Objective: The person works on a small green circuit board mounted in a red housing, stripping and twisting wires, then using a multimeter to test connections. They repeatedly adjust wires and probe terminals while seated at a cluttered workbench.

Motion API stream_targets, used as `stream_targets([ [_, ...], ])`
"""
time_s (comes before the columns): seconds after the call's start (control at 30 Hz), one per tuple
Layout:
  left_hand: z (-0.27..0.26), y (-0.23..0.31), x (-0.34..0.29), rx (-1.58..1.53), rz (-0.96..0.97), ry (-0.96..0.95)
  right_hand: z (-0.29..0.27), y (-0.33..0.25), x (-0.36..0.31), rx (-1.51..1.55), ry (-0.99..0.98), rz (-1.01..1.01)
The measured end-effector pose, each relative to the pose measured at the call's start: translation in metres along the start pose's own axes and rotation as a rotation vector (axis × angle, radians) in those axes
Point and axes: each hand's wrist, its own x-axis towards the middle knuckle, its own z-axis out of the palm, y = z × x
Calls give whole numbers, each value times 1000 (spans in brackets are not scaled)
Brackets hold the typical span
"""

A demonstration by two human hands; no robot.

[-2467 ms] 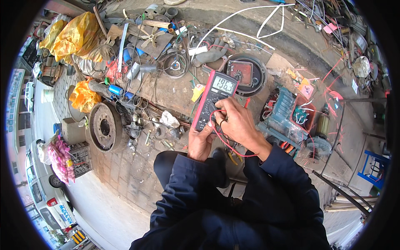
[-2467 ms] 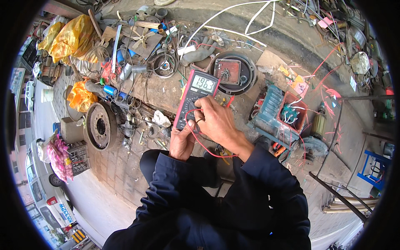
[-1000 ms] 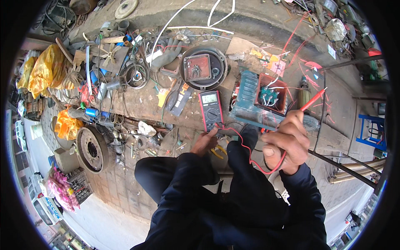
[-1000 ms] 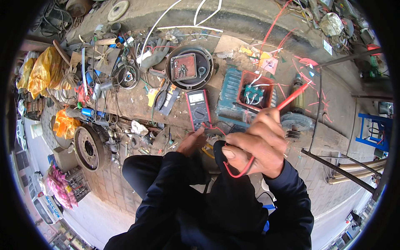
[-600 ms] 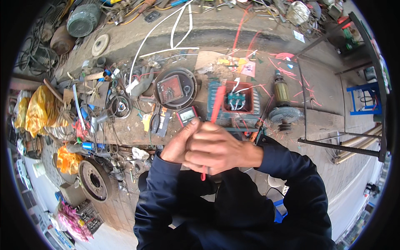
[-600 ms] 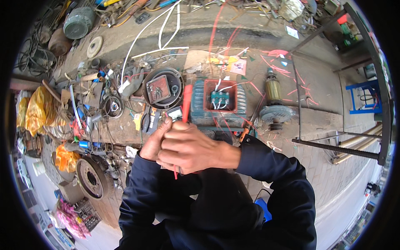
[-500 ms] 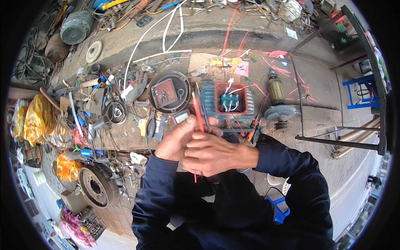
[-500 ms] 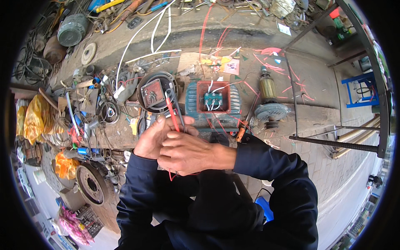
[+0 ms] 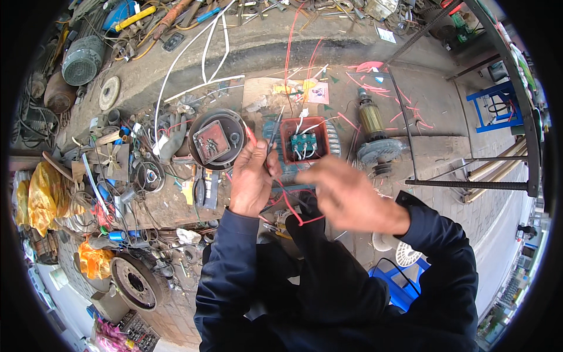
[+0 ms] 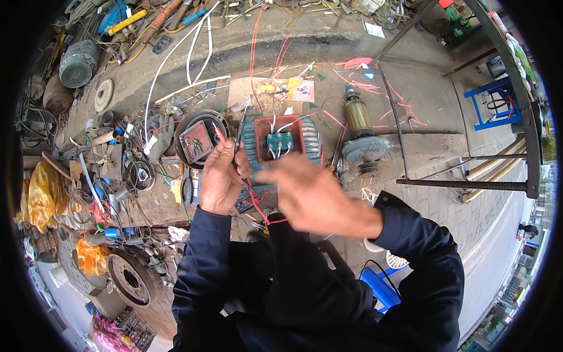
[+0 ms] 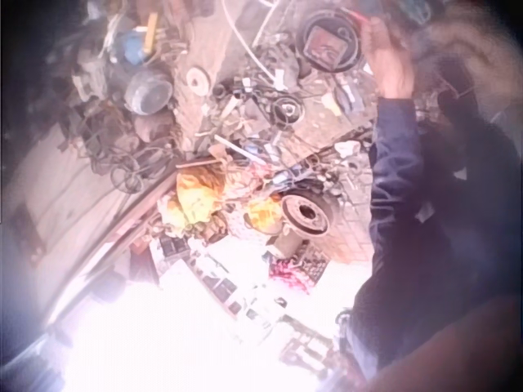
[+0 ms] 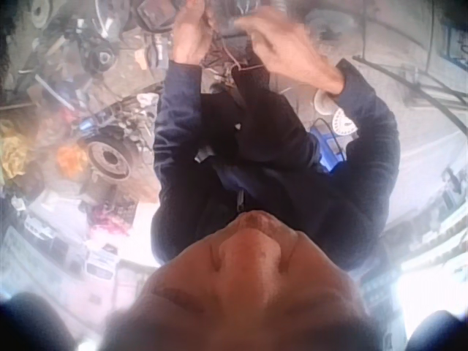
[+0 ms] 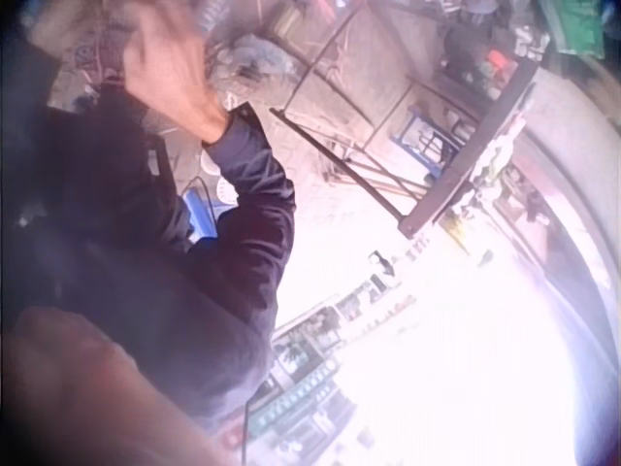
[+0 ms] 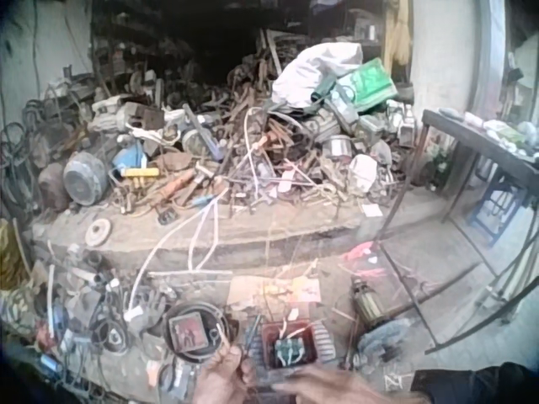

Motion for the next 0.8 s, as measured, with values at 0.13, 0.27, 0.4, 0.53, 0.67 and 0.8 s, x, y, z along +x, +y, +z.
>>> stream_targets([
  [0.13,18,-9,4,212,132,-108,3,23,18,701,151,628],
  [0.27,30,-13,5,350,148,-136,21,34,30,962,253,548],
  [0.4,32,-13,7,427,173,-108,36,34,33,912,331,363],
  [0.53,33,-12,6,538,216,-47,37,32,32,849,403,403],
  [0.67,13,16,3,656,255,54,0,46,33,874,498,362],
  [0.8,-6,24,4,888,285,143,-39,59,8,864,470,607],
])
